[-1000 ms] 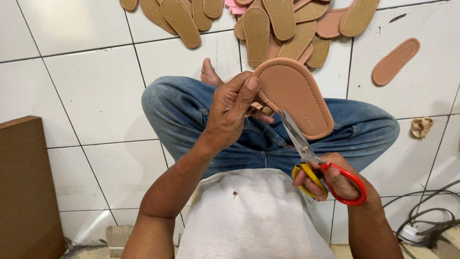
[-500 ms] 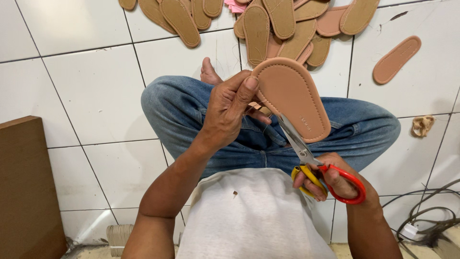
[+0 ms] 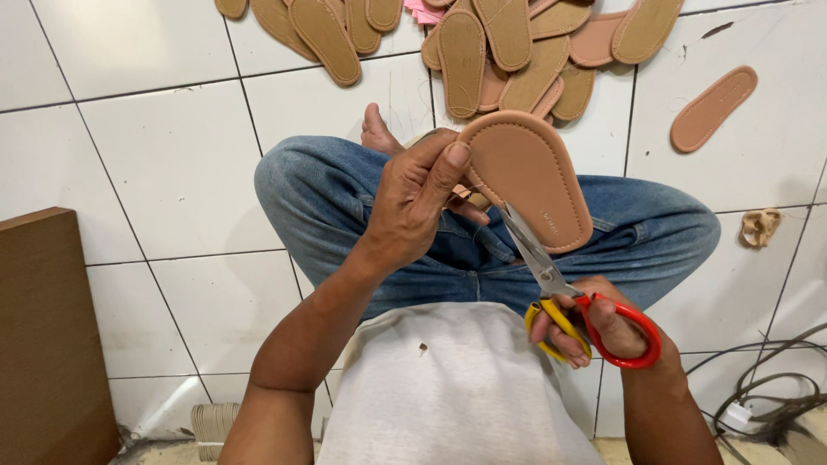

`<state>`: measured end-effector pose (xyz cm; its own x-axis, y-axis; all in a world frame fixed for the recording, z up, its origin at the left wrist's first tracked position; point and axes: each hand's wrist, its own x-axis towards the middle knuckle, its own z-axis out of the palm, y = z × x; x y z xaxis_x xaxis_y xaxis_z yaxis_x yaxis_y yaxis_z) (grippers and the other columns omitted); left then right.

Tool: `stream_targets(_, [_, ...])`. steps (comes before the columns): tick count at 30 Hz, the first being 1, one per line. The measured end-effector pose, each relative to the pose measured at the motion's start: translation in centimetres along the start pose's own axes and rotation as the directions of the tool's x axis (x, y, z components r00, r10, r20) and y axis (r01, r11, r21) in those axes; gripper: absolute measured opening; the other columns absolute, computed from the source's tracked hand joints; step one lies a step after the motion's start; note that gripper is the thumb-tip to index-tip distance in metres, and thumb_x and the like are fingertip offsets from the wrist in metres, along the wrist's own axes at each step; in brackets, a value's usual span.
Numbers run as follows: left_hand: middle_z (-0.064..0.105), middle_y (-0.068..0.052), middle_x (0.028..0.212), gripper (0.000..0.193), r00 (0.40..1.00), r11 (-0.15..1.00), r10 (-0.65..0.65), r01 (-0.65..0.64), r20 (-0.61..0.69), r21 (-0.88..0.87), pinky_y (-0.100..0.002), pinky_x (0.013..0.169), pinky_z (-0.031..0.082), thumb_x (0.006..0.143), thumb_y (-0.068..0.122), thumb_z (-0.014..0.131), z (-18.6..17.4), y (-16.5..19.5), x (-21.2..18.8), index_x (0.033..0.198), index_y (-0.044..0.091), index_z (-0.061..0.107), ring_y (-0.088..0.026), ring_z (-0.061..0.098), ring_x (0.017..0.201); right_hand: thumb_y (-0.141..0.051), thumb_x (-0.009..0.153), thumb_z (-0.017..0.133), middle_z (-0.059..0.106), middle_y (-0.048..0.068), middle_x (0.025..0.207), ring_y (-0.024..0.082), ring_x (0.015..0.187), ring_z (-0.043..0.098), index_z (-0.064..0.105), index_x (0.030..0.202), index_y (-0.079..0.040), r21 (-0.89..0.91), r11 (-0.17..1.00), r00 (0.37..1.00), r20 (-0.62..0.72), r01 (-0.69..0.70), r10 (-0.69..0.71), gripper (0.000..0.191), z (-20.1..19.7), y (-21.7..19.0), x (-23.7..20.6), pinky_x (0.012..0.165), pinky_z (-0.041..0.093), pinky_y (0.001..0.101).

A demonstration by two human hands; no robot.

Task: The person sits cross-legged on the floor holding a sandal insole and uses scissors to snip off loose thread ends from its stitched edge, turning the insole over to reach different sides, then sets it aside and picks up another insole to trim.

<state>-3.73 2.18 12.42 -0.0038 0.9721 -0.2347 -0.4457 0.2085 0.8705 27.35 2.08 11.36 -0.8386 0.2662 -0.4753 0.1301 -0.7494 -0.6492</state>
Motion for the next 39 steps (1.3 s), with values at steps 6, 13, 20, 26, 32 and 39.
stream_targets(6, [0.065, -0.010, 0.101, 0.046, 0.999, 0.997, -0.041, 0.042, 0.023, -0.059, -0.029, 0.070, 0.068, 0.114, 0.039, 0.047, -0.1, -0.2, 0.0, 0.124, -0.004, 0.060, -0.017, 0.073, 0.091, -0.087, 0.080, 0.048, 0.057, 0.006, 0.057, 0.013, 0.043, 0.053, 0.074, 0.093, 0.012, -0.140, 0.990, 0.999, -0.052, 0.006, -0.014, 0.104, 0.0, 0.3, 0.5, 0.040, 0.045, 0.0269])
stream_targets(13, [0.063, -0.009, 0.109, 0.046, 1.000, 0.989, -0.010, 0.009, -0.006, -0.147, -0.030, 0.071, 0.068, 0.112, 0.036, 0.048, 0.1, -0.6, 0.0, 0.132, -0.005, 0.058, -0.016, 0.072, 0.096, -0.083, 0.083, 0.053, 0.058, 0.007, 0.059, 0.014, 0.046, 0.055, 0.072, 0.094, 0.015, 0.098, 0.994, 0.999, 0.015, 0.047, -0.049, 0.101, -0.4, 1.4, 0.4, 0.039, 0.046, 0.0301])
stream_targets(20, [0.062, -0.009, 0.109, 0.046, 0.999, 0.987, -0.012, 0.006, -0.037, -0.160, -0.029, 0.066, 0.067, 0.113, 0.034, 0.048, 0.3, -1.0, 0.0, 0.130, -0.006, 0.059, -0.015, 0.071, 0.092, -0.086, 0.080, 0.050, 0.053, 0.004, 0.054, 0.012, 0.041, 0.051, 0.074, 0.090, 0.013, -0.191, 0.979, 0.989, -0.110, 0.075, -0.097, 0.102, 0.0, 0.9, 0.3, 0.037, 0.044, 0.0273])
stream_targets(26, [0.064, -0.010, 0.101, 0.045, 1.000, 0.985, -0.015, 0.010, -0.028, -0.175, -0.028, 0.066, 0.067, 0.113, 0.035, 0.047, 0.5, -1.5, 0.0, 0.127, -0.006, 0.060, -0.016, 0.071, 0.088, -0.087, 0.081, 0.049, 0.055, 0.005, 0.055, 0.014, 0.046, 0.054, 0.073, 0.095, 0.014, 0.004, 1.000, 0.999, -0.030, 0.019, -0.018, 0.105, 0.9, -0.1, 1.2, 0.042, 0.046, 0.0281])
stream_targets(32, [0.064, -0.009, 0.100, 0.045, 0.999, 0.991, -0.025, 0.020, -0.039, -0.129, -0.027, 0.064, 0.067, 0.113, 0.036, 0.047, 0.6, -1.6, -0.1, 0.123, -0.005, 0.061, -0.015, 0.071, 0.085, -0.087, 0.077, 0.051, 0.054, 0.006, 0.053, 0.014, 0.043, 0.053, 0.071, 0.091, 0.016, 0.054, 0.998, 0.999, -0.026, -0.022, 0.024, 0.105, 0.6, 0.0, 1.5, 0.039, 0.045, 0.0283])
stream_targets(39, [0.064, -0.009, 0.099, 0.045, 0.999, 0.993, -0.021, 0.018, -0.031, -0.113, -0.027, 0.066, 0.067, 0.112, 0.038, 0.047, 0.6, -1.5, -0.2, 0.120, -0.004, 0.062, -0.014, 0.071, 0.089, -0.087, 0.076, 0.053, 0.055, 0.006, 0.053, 0.014, 0.042, 0.053, 0.071, 0.090, 0.016, 0.076, 0.997, 0.999, -0.028, -0.018, 0.020, 0.105, 0.3, 0.7, 1.7, 0.038, 0.046, 0.0283])
